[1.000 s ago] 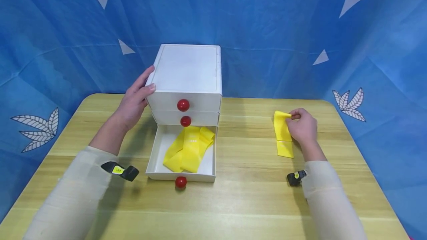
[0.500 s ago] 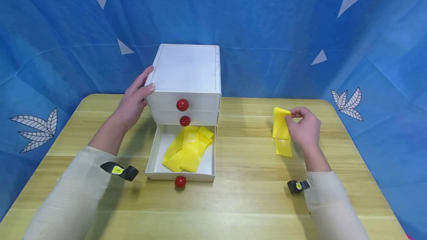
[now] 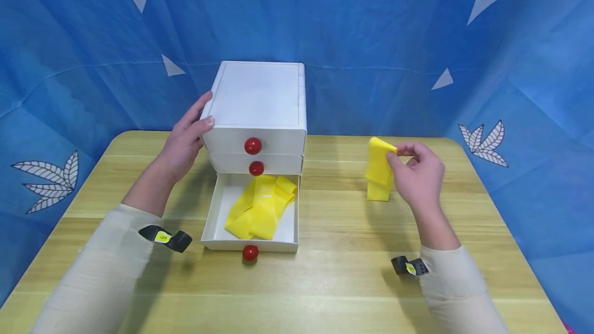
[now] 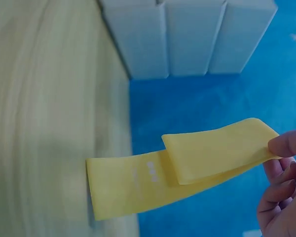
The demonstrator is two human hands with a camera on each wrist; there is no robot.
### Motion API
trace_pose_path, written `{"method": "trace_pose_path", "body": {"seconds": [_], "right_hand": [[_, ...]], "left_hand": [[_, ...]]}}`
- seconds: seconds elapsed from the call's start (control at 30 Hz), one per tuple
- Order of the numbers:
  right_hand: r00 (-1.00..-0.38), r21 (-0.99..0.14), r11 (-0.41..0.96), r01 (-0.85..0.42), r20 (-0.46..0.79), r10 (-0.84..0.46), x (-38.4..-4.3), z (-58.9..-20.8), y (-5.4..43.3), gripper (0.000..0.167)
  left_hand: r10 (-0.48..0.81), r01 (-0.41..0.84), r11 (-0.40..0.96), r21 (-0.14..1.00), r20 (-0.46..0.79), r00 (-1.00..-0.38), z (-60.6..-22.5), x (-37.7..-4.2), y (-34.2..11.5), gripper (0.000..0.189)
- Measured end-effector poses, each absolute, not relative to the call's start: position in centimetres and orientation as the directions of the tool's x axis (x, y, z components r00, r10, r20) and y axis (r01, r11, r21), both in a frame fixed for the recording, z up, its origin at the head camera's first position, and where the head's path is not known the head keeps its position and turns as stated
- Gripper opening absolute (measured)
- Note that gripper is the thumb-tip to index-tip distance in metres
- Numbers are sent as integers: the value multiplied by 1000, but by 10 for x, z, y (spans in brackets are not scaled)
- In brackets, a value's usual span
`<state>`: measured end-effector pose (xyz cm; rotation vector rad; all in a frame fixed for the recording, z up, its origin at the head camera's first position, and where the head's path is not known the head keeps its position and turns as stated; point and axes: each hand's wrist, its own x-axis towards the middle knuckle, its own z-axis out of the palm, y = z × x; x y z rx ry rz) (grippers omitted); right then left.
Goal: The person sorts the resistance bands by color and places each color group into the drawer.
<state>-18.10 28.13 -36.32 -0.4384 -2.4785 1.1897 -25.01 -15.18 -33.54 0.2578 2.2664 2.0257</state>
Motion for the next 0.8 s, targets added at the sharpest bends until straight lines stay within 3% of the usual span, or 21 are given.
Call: {"method": "trace_pose_path", "body": {"seconds": [0.27,0.5,0.8], "right_hand": [[-878,-853,514,-92,313,363,-173,-340,245,20],[-889,-898,378,-226,349,298,-169,-326,214,14],[-868,-890,211,-404,446,219,-159,-309,178,10]], "left_hand": [[183,59,108,992,39,-982,-335,-251,-151,62],[185,63,104,993,43,-982,-334,-250,-151,63],[190,70,104,992,49,-981,-333,-249,-151,63]]}}
